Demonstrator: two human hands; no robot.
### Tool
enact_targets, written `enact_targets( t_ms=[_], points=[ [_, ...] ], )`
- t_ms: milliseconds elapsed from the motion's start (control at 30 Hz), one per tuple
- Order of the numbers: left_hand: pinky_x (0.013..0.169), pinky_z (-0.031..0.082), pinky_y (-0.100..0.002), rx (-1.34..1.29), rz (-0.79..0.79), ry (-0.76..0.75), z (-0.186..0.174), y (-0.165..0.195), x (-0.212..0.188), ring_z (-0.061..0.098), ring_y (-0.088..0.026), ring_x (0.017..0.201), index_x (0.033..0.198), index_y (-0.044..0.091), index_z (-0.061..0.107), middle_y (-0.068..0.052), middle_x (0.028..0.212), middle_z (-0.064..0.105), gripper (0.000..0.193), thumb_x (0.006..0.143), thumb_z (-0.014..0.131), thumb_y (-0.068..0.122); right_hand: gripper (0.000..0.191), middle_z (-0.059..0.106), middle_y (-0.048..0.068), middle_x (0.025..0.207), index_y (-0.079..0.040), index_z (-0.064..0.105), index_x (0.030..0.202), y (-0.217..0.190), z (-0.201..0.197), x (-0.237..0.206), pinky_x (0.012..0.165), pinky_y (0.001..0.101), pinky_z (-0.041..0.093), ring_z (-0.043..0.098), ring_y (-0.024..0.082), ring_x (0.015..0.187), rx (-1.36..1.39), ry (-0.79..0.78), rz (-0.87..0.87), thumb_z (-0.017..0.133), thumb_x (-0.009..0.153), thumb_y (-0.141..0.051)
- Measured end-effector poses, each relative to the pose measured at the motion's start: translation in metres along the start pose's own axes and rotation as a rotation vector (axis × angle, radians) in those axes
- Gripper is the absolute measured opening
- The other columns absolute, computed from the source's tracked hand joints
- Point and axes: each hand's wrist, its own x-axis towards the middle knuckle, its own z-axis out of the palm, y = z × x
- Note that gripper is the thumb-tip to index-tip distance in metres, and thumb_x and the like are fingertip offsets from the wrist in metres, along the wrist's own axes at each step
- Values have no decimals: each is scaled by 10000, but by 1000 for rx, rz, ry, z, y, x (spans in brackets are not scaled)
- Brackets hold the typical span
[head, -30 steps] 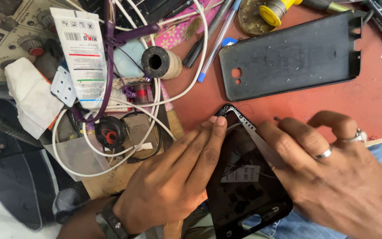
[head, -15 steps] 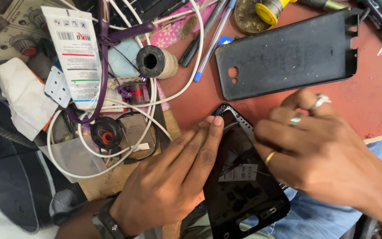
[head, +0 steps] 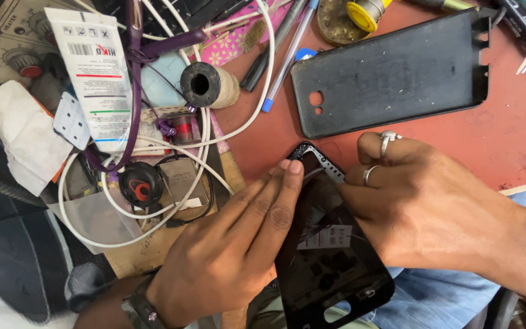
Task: The person repairs a smartphone at a cluttered workbench. They use a blue pry tool to work on the phone's edge, peel a protective film off a new display panel, align the panel onto the phone frame, press the edges down around the perimeter, and press the screen to seat it, then hold the assembled phone and press its side buttons.
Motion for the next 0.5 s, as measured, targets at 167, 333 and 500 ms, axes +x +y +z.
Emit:
enact_targets(
  t_ms=[167,333,500],
  points=[
    [974,585,-356,-4,15,-2,-1,0,1,684,-313,1194,1428,-150,474,-241,1365,649,733,753,671,59,94,540,36,588,-37,609,536,1,2,-2,734,400,546,536,216,536,2,30,-12,669,486,-89],
    [962,583,-346,8,8,-7,0,0,0,689,-300,1178,1431,-145,478,-231,1344,657,743,740,665,53,218,648,75,806,-11,656,665,-5,0,-16,803,406,535,615,243,735,-60,17,-36,631,506,-159],
    [989,580,-348,5,0,-10,0,-1,0,685,-305,1199,1435,-144,478,-237,1360,652,730,759,668,56,108,691,83,892,-19,668,690,-12,3,-24,827,413,535,656,245,802,-74,-15,22,701,615,-91]
  ],
)
